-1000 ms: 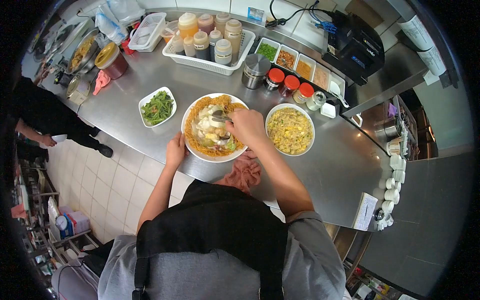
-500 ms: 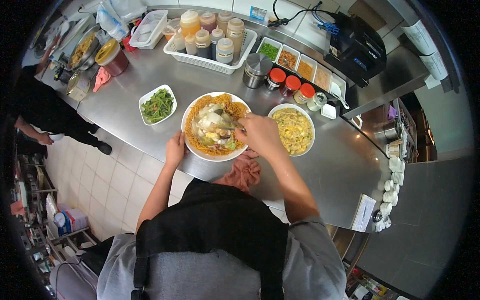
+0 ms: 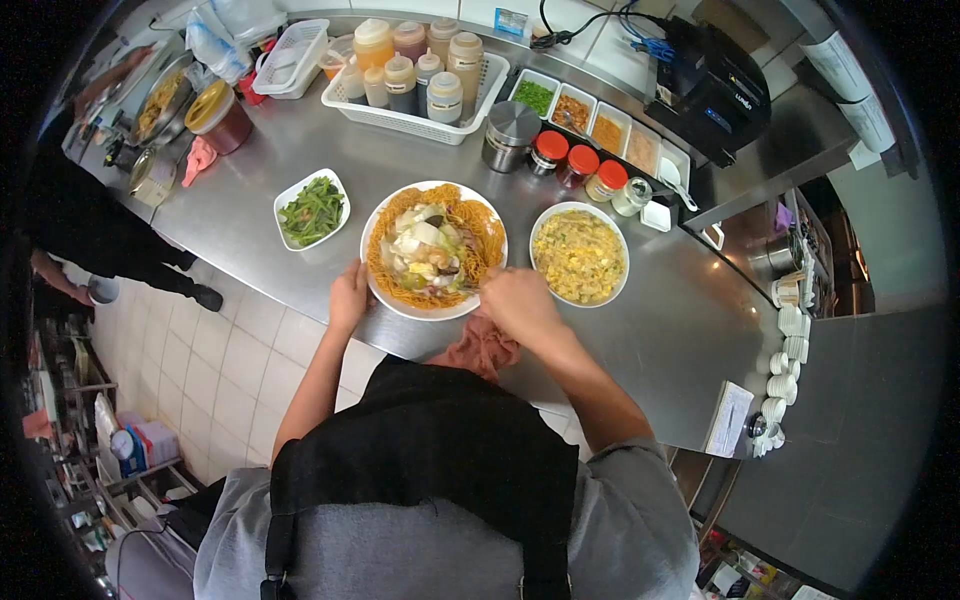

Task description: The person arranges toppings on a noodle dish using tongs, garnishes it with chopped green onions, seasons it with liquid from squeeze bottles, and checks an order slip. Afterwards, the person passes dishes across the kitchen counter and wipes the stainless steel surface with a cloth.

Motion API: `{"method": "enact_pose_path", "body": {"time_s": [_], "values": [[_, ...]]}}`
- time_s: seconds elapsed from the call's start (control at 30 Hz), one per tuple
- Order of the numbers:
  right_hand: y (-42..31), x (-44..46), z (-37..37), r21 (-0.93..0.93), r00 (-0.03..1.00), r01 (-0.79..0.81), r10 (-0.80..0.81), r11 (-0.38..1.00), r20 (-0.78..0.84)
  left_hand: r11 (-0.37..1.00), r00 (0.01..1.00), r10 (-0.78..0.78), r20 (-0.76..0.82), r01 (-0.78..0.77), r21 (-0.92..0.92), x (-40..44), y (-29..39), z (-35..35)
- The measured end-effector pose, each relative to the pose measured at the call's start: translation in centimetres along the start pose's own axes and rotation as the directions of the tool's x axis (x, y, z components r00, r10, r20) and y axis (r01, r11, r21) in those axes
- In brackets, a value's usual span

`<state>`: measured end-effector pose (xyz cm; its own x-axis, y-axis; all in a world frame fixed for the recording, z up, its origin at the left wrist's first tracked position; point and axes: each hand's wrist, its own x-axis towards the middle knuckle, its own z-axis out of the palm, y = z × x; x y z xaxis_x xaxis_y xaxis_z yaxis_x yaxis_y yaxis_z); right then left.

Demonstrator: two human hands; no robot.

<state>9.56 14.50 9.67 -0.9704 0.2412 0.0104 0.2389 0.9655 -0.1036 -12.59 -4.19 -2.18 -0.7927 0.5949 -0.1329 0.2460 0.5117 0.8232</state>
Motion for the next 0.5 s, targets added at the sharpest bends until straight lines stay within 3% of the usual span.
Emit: {"method": "enact_pose_path", "body": {"time_s": [0.27, 0.5], "values": [[0.4, 1.1, -5.9, 0.133, 0.992, -0.071, 0.084, 0.989, -0.092, 0.999, 1.0, -0.023, 0.015, 0.024, -0.032, 0.1, -0.1, 0.2], [-0.1, 3.5, -8.1, 0.136, 0.974, -0.065, 0.092, 0.989, -0.205, 0.999, 0.999, -0.025, 0.021, 0.025, -0.033, 0.0, 0.1, 0.1]]}}
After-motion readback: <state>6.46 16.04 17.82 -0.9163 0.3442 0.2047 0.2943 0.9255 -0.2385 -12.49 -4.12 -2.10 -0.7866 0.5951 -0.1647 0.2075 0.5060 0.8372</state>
